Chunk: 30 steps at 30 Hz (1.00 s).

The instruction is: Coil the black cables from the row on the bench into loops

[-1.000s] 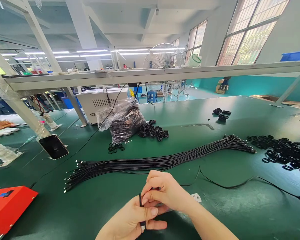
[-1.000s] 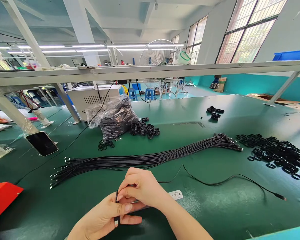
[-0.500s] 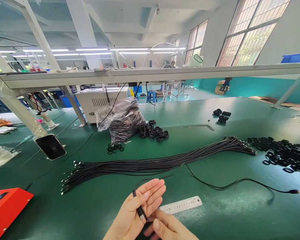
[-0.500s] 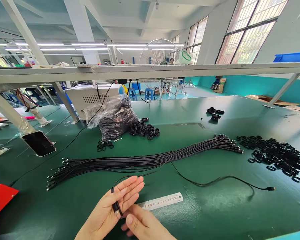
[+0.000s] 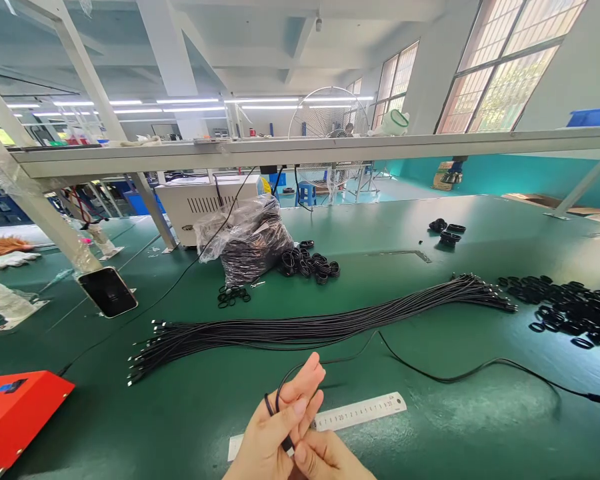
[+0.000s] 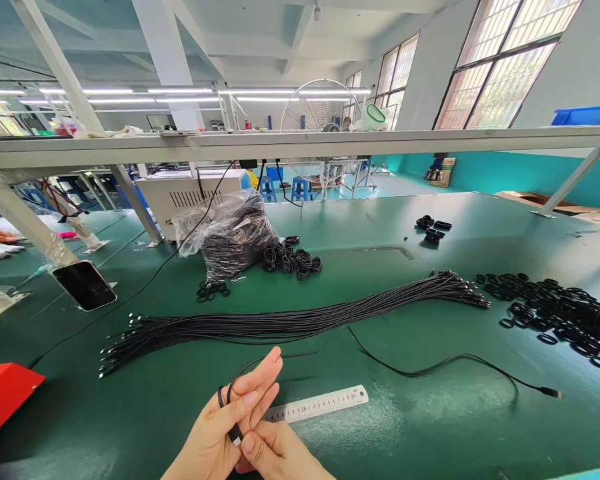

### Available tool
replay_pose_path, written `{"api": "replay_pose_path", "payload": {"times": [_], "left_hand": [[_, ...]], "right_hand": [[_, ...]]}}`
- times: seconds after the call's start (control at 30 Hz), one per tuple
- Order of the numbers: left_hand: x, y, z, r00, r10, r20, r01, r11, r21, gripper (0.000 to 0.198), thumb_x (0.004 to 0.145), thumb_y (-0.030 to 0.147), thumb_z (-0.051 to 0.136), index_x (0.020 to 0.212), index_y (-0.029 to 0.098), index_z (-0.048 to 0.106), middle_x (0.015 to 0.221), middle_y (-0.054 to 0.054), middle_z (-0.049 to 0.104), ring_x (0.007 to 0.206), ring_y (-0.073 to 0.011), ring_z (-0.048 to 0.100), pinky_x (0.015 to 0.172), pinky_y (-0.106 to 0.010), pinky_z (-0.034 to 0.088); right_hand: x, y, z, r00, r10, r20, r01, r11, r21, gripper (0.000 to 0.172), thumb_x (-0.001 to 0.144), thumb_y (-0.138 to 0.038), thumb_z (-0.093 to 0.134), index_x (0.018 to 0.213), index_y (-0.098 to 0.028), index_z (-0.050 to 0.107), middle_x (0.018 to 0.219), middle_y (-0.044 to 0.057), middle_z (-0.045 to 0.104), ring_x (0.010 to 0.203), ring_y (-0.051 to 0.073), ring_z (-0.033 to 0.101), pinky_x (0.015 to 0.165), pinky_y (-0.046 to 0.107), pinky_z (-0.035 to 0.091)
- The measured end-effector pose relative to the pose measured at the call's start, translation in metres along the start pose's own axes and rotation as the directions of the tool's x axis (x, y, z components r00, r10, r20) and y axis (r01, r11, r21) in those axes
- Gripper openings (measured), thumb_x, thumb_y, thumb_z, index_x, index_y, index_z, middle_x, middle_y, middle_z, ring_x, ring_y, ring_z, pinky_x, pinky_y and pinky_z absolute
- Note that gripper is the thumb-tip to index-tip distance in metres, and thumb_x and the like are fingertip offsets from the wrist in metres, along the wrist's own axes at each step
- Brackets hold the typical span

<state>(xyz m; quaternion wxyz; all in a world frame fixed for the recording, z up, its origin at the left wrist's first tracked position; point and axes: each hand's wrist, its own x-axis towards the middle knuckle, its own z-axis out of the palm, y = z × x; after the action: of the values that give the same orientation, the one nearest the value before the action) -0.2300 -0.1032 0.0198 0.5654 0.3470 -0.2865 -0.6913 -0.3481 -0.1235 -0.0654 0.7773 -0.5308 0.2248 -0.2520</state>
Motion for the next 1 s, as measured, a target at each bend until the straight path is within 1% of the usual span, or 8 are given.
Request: {"api": "replay_pose_path", "payload": {"times": [0.13, 0.3, 0.43, 0.53, 0.63, 0.77, 0.87, 1.0], "left_hand": [[-0.001, -0.006, -0.005, 0.999, -0.038, 0.009, 0.039, 0.999, -0.015, 0.025, 0.083, 0.018, 0.061, 0.102, 0.020, 0.076, 0.148, -0.006, 0.045, 0.139, -0.0301, 0.034, 0.118, -0.040, 0.026], [-0.007, 0.001, -0.010, 0.978, -0.209, 0.016, 0.209, 0.978, -0.011, 0.024, 0.082, 0.014, 0.061, 0.099, 0.014, 0.076, 0.137, -0.012, 0.056, 0.131, -0.0303, 0.047, 0.116, -0.040, 0.031], [-0.008, 0.014, -0.013, 0.939, -0.323, 0.122, 0.316, 0.946, 0.074, 0.028, 0.081, 0.015, 0.063, 0.107, 0.013, 0.073, 0.129, -0.015, 0.063, 0.128, -0.0326, 0.050, 0.112, -0.046, 0.035], [-0.009, 0.021, -0.012, 0.920, -0.357, 0.163, 0.337, 0.931, 0.141, 0.027, 0.081, 0.017, 0.064, 0.107, 0.013, 0.073, 0.125, -0.016, 0.065, 0.128, -0.0335, 0.050, 0.111, -0.048, 0.035], [-0.009, 0.023, -0.011, 0.901, -0.406, 0.155, 0.371, 0.903, 0.216, 0.028, 0.083, 0.019, 0.063, 0.108, 0.015, 0.073, 0.126, -0.016, 0.064, 0.129, -0.0338, 0.048, 0.109, -0.048, 0.038], [-0.010, 0.017, -0.015, 0.874, -0.469, 0.127, 0.418, 0.858, 0.297, 0.029, 0.082, 0.021, 0.066, 0.110, 0.020, 0.072, 0.135, -0.012, 0.059, 0.132, -0.0340, 0.045, 0.095, -0.042, 0.050], [-0.011, 0.013, -0.015, 0.840, -0.513, 0.177, 0.463, 0.847, 0.260, 0.031, 0.083, 0.021, 0.065, 0.113, 0.021, 0.070, 0.138, -0.009, 0.056, 0.134, -0.0310, 0.044, 0.089, -0.031, 0.051], [-0.012, 0.018, -0.008, 0.839, -0.463, 0.285, 0.448, 0.886, 0.119, 0.037, 0.084, 0.015, 0.060, 0.120, 0.022, 0.066, 0.143, -0.008, 0.051, 0.133, -0.0295, 0.045, 0.086, -0.028, 0.053]], "right_hand": [[-0.005, -0.009, -0.002, 0.993, 0.029, 0.116, -0.019, 0.996, -0.089, 0.070, 0.077, -0.077, 0.049, 0.088, -0.011, 0.068, 0.078, 0.006, 0.062, 0.072, 0.016, 0.058, 0.069, 0.027, 0.047], [-0.033, -0.076, -0.028, 0.971, 0.237, 0.013, -0.195, 0.829, -0.524, 0.042, 0.086, -0.052, 0.055, 0.075, -0.014, 0.069, 0.066, 0.003, 0.063, 0.061, 0.013, 0.057, 0.060, 0.023, 0.045], [-0.030, -0.125, -0.046, 0.927, -0.298, -0.227, 0.002, 0.610, -0.793, 0.029, 0.094, -0.040, 0.047, 0.091, -0.020, 0.067, 0.092, 0.006, 0.067, 0.091, 0.020, 0.058, 0.083, 0.033, 0.045], [-0.010, -0.133, -0.044, 0.913, -0.405, 0.044, 0.197, 0.347, -0.917, 0.014, 0.090, -0.031, 0.059, 0.098, -0.024, 0.067, 0.100, 0.003, 0.066, 0.102, 0.020, 0.055, 0.097, 0.036, 0.037], [0.008, -0.131, -0.038, 0.925, -0.307, 0.222, 0.304, 0.253, -0.919, 0.023, 0.095, -0.031, 0.053, 0.080, -0.022, 0.067, 0.073, -0.002, 0.063, 0.074, 0.013, 0.056, 0.075, 0.025, 0.040], [0.017, -0.135, -0.034, 0.842, -0.433, 0.323, 0.396, 0.088, -0.914, 0.034, 0.098, -0.039, 0.048, 0.077, -0.022, 0.068, 0.068, -0.001, 0.057, 0.065, 0.011, 0.047, 0.057, 0.024, 0.030], [0.023, -0.131, -0.036, 0.841, -0.471, 0.267, 0.385, 0.172, -0.907, 0.037, 0.098, -0.042, 0.046, 0.077, -0.022, 0.069, 0.068, -0.001, 0.058, 0.066, 0.011, 0.048, 0.058, 0.023, 0.031], [0.025, -0.106, -0.032, 0.952, -0.302, -0.049, 0.158, 0.623, -0.766, 0.030, 0.092, -0.039, 0.052, 0.076, -0.020, 0.068, 0.072, 0.000, 0.061, 0.070, 0.014, 0.054, 0.065, 0.024, 0.040]]}}
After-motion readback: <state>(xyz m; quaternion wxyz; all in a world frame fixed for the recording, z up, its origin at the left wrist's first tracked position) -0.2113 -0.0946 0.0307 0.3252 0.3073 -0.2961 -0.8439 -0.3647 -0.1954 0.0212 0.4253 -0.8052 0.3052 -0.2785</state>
